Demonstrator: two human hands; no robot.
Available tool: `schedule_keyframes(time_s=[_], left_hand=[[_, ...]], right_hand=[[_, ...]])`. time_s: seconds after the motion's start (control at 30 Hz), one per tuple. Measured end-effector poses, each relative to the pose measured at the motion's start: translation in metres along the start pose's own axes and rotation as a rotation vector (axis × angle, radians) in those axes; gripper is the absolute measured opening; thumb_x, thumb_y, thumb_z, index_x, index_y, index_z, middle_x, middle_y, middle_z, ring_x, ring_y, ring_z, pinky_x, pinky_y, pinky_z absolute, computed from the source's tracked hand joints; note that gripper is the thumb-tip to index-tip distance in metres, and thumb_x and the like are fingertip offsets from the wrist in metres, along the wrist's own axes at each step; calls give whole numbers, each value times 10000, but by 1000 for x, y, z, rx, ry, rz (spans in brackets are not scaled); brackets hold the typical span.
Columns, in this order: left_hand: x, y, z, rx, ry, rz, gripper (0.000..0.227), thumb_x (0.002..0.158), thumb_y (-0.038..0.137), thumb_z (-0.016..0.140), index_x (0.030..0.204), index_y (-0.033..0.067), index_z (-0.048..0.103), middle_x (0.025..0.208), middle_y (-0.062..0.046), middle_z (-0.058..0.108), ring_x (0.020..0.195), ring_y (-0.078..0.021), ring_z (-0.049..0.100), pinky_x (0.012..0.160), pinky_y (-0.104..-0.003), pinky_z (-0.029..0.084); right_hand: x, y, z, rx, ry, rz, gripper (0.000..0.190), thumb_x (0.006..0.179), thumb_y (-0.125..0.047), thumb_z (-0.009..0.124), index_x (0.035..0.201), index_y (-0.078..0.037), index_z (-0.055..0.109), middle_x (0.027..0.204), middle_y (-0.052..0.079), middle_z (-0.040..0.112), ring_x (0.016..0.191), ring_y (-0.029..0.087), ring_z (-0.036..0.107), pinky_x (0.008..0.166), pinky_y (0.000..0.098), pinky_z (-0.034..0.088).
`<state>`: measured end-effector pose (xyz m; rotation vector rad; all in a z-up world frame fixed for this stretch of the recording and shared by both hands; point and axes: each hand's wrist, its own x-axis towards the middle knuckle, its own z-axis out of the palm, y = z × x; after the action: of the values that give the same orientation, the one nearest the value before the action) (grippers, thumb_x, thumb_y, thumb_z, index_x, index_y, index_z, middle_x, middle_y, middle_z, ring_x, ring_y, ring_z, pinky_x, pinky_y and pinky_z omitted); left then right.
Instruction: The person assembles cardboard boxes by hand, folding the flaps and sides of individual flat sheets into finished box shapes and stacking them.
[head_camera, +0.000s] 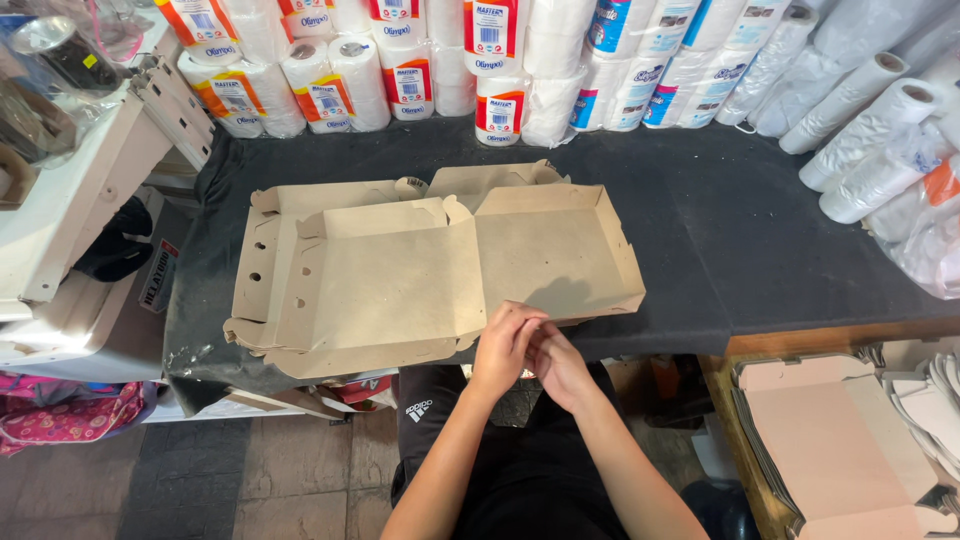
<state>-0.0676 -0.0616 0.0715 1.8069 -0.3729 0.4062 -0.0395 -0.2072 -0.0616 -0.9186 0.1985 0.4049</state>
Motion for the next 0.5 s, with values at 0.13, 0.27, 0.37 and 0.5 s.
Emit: schedule_keyframes(time_s=[0.13, 0.27, 0.37, 0.5], left_hand=[[-8, 6, 4, -37, -80, 1, 163, 1019, 125, 598, 1093, 173, 736, 957, -47, 653, 954, -309, 685, 896, -438, 552], [-19, 7, -9, -15, -63, 38, 171, 998, 88, 618, 1118, 152, 722, 1003, -71, 657, 974, -335, 678, 878, -462, 556], [-27, 18, -31, 28, -14, 31, 174, 989, 90, 628, 1114, 166, 723, 1011, -46, 666, 977, -307, 686, 867, -443, 563], [-40, 30, -60, 115, 72, 30, 201, 952, 56, 659, 1105, 161, 736, 1013, -40, 682, 964, -296, 695, 856, -426, 572]], right_hand=[[-32, -9, 56, -16, 79, 20, 371, 940, 52, 523, 1261, -116, 603, 978, 46, 702, 795, 207, 739, 621, 326, 626], [-35, -15, 75, 17, 55, -6, 295, 936, 90, 564, 1178, -65, 626, 955, 67, 701, 761, 214, 730, 589, 305, 619], [-6, 19, 38, -6, -17, -6, 349, 947, 68, 590, 1273, -55, 565, 980, 102, 704, 772, 213, 726, 649, 320, 628], [23, 54, 15, 16, -187, 4, 728, 960, 42, 572, 1587, -22, 207, 1200, 199, 662, 849, 207, 670, 853, 452, 597]])
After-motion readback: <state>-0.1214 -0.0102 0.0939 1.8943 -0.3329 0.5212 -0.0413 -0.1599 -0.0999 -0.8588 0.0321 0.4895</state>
